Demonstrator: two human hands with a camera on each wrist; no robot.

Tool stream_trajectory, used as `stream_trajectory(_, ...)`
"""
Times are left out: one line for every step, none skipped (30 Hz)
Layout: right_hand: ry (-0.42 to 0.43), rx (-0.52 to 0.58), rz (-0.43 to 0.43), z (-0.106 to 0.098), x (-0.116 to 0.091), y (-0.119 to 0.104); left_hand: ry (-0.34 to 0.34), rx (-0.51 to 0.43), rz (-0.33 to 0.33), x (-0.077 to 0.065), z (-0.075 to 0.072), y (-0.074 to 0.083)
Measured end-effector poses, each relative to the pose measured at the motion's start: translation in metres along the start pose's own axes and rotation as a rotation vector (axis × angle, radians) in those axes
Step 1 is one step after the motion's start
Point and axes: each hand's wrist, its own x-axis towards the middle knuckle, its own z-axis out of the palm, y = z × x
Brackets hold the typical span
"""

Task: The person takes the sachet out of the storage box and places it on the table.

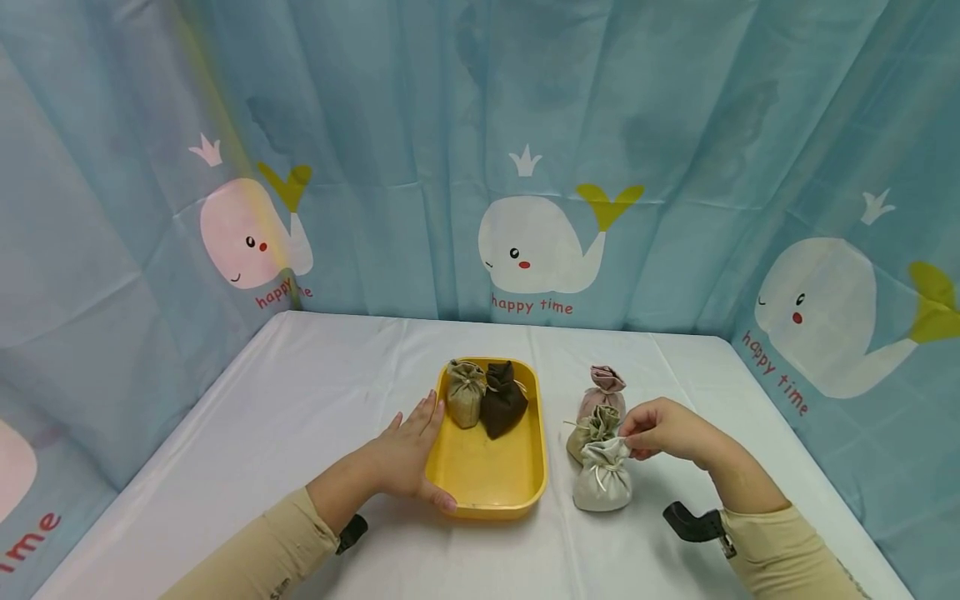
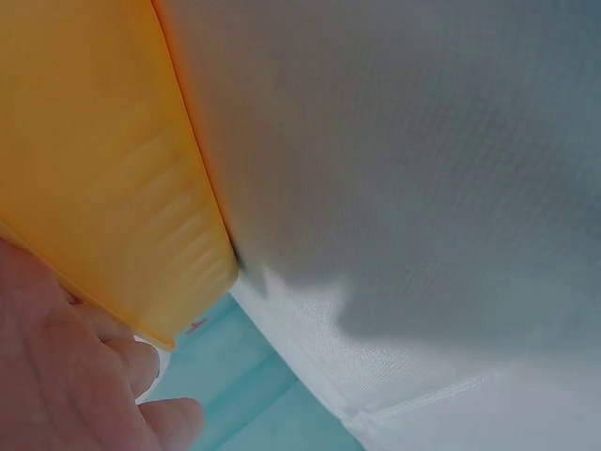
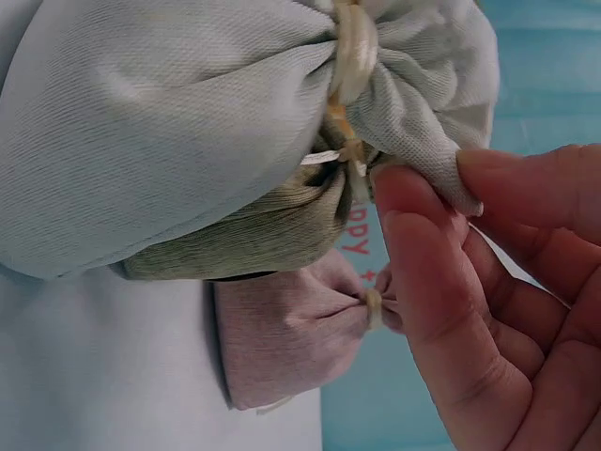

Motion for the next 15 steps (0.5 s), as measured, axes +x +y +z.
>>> stream_trajectory(-0.001, -0.002, -0.004, -0.0003, -0.0002, -0.0012, 0.001, -0.003, 0.0, 0.0001, 0.0001, 0.0)
stream_trajectory(-0.001, -0.006, -0.007, -0.0008, -0.0004, -0.0026, 0.001, -0.005, 0.0, 0.0003, 0.0003, -0.0002)
stream_trajectory(-0.002, -0.011, -0.011, -0.0012, -0.0005, -0.0039, 0.001, -0.004, 0.0, 0.0004, 0.0003, -0.0003)
stream_trajectory(-0.004, -0.013, -0.015, -0.0017, -0.0007, -0.0052, 0.002, -0.004, -0.001, 0.0004, 0.0003, -0.0005)
stream_trajectory(-0.008, -0.014, -0.018, -0.0021, -0.0008, -0.0064, 0.004, -0.004, 0.0, 0.0004, 0.0003, -0.0005)
stream_trajectory(-0.011, -0.017, -0.016, -0.0025, -0.0008, -0.0074, 0.003, -0.005, -0.001, 0.0002, -0.0001, -0.0003)
stream_trajectory(-0.013, -0.021, -0.016, -0.0029, -0.0009, -0.0082, 0.001, -0.007, -0.002, 0.0001, -0.0002, -0.0002)
stream_trajectory(-0.016, -0.023, -0.016, -0.0032, -0.001, -0.0088, -0.001, -0.004, -0.003, 0.0001, -0.0002, -0.0003)
stream_trajectory(-0.02, -0.022, -0.016, -0.0035, -0.001, -0.0092, -0.002, -0.005, -0.004, -0.0002, -0.0005, -0.0002)
stream_trajectory(-0.025, -0.02, -0.016, -0.0038, -0.0011, -0.0095, -0.003, -0.007, -0.005, -0.0002, -0.0005, -0.0002)
stream_trajectory(-0.031, -0.021, -0.017, -0.0041, -0.0011, -0.0096, -0.003, -0.011, -0.005, -0.0003, -0.0005, -0.0001)
stream_trajectory(-0.037, -0.023, -0.018, -0.0045, -0.0011, -0.0098, -0.004, -0.015, -0.005, -0.0004, -0.0005, -0.0001)
stream_trajectory(-0.043, -0.025, -0.019, -0.005, -0.0011, -0.0098, -0.004, -0.017, -0.005, -0.0003, -0.0003, -0.0002)
stream_trajectory(-0.047, -0.033, -0.022, -0.0056, -0.0011, -0.0098, -0.003, -0.018, -0.005, -0.0002, -0.0002, -0.0003)
stream_trajectory(-0.051, -0.039, -0.026, -0.0062, -0.0011, -0.0099, -0.002, -0.02, -0.005, -0.0004, -0.0001, -0.0002)
